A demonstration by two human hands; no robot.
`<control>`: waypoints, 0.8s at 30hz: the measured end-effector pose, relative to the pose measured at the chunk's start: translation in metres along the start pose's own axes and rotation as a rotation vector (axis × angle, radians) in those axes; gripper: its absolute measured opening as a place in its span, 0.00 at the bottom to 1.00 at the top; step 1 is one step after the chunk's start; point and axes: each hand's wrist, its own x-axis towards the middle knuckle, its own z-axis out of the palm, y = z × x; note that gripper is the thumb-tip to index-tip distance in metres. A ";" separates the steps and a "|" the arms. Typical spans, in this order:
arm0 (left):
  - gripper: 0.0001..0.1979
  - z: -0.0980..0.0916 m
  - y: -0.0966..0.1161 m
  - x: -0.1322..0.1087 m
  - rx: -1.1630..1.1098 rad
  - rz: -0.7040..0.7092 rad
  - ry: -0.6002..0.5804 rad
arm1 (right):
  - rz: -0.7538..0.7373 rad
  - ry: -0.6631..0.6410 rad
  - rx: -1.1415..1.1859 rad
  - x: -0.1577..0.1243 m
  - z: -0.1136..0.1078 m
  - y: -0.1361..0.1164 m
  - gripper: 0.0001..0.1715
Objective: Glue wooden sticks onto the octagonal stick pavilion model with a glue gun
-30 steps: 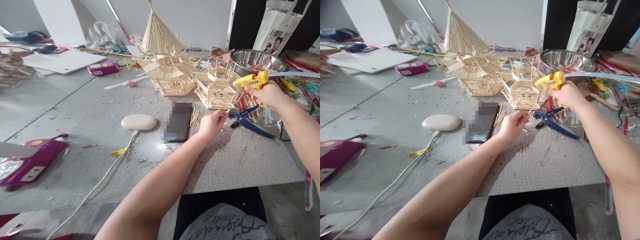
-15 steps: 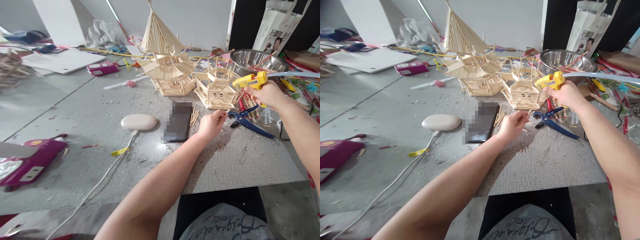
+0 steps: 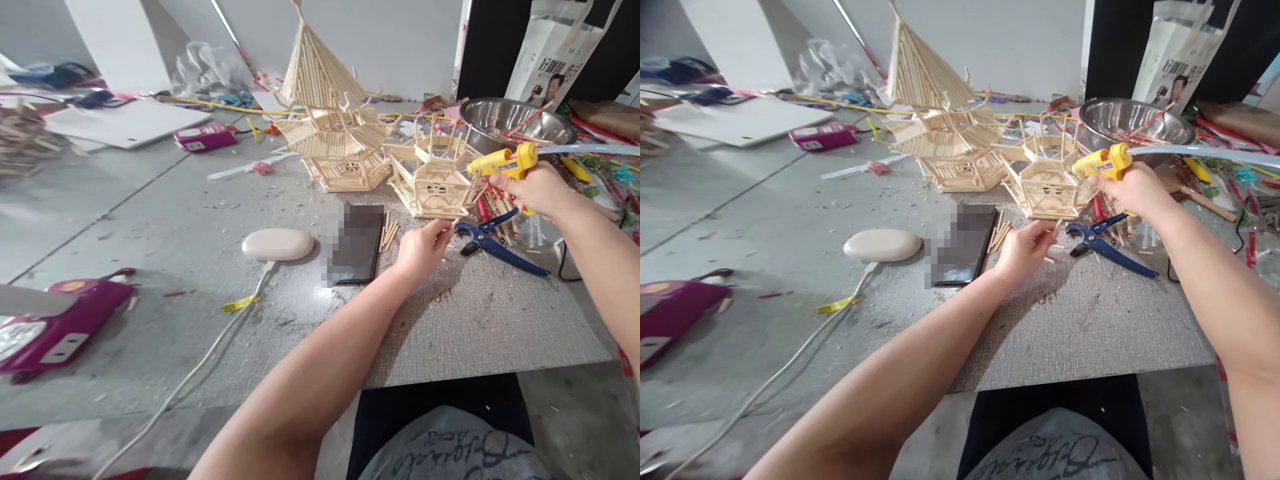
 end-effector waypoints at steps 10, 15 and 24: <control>0.10 0.000 0.000 0.000 0.001 0.003 0.006 | -0.040 -0.031 0.005 -0.005 -0.006 0.000 0.21; 0.10 0.001 -0.001 0.000 0.001 -0.005 0.001 | -0.034 -0.044 0.021 -0.006 -0.007 0.000 0.21; 0.11 0.001 0.000 -0.001 0.000 -0.002 0.007 | -0.010 -0.037 -0.034 -0.010 -0.010 -0.005 0.22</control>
